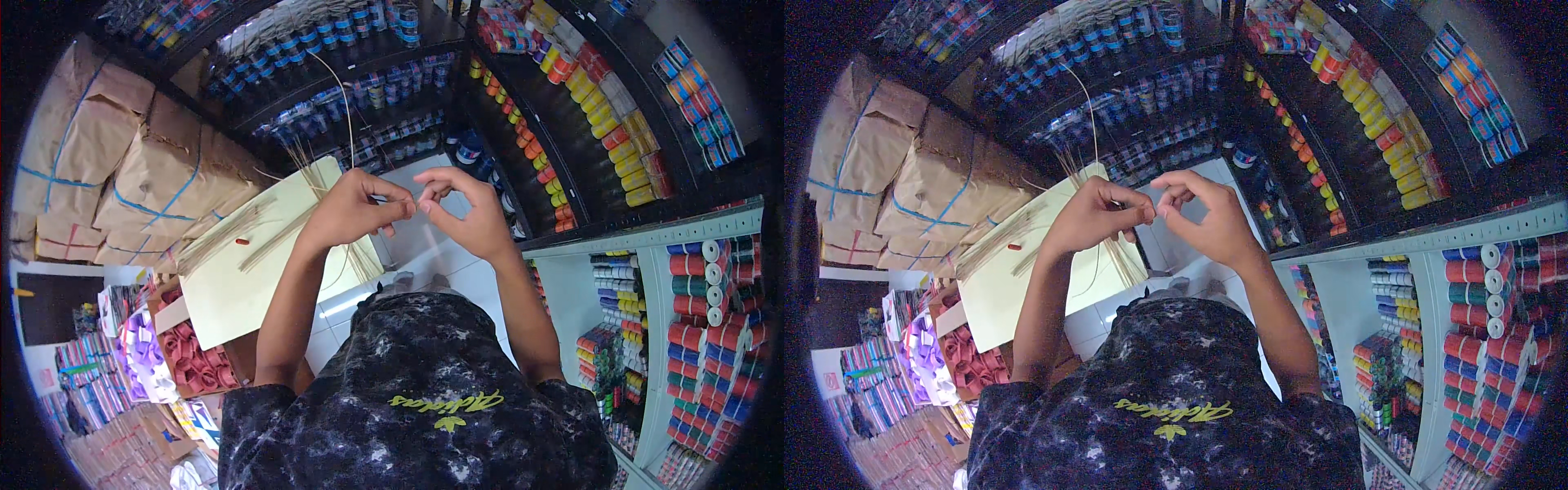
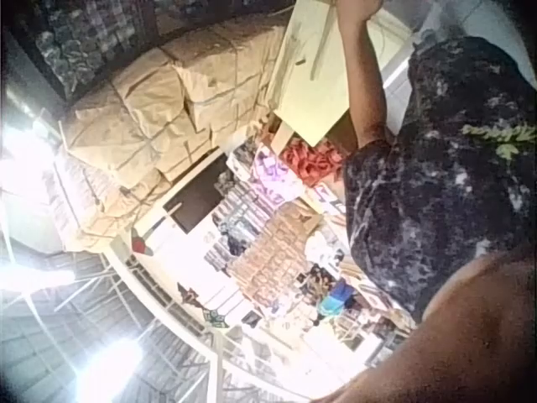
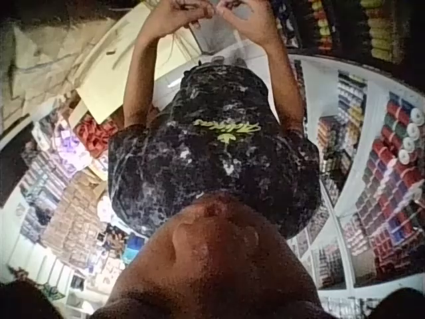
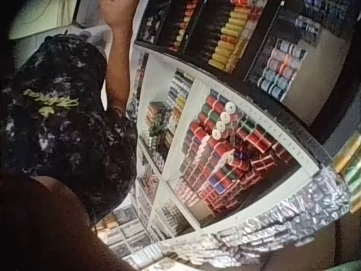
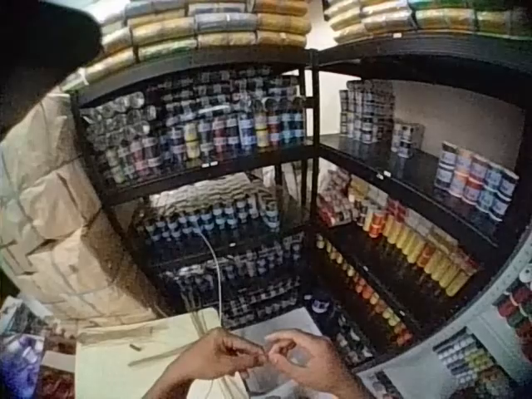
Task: The recorder is assembling a kite frame by tying thin bamboo sticks together with thread.
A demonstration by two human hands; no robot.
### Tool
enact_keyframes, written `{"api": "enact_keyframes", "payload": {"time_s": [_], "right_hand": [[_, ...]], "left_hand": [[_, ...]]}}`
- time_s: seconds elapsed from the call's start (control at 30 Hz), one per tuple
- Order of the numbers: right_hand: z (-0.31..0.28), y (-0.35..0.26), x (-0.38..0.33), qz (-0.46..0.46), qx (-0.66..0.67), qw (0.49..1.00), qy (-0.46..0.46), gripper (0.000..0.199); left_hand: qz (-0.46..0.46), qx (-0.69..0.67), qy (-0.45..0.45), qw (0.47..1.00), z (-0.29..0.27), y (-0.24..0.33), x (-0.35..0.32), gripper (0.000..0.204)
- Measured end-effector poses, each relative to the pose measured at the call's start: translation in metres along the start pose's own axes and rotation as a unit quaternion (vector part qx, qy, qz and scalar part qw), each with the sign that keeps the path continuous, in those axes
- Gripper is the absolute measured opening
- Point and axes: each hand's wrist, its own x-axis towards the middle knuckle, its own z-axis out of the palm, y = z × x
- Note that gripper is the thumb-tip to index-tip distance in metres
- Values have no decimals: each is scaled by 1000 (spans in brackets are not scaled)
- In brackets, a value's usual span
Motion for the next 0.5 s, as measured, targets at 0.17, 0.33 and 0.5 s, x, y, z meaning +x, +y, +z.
{"api": "enact_keyframes", "payload": {"time_s": [0.17, 0.33, 0.5], "right_hand": [[1, 3, -1, 2, 10, 1000, -1, 35], [3, 4, -3, 9, -20, 1000, 10, 19], [7, 3, -5, 31, -8, 999, 26, 11]], "left_hand": [[-6, -3, 4, 1000, 0, 4, -3, 16], [-2, -2, 8, 1000, 0, 4, -4, 16], [0, -4, 3, 1000, 0, 5, -5, 16]]}}
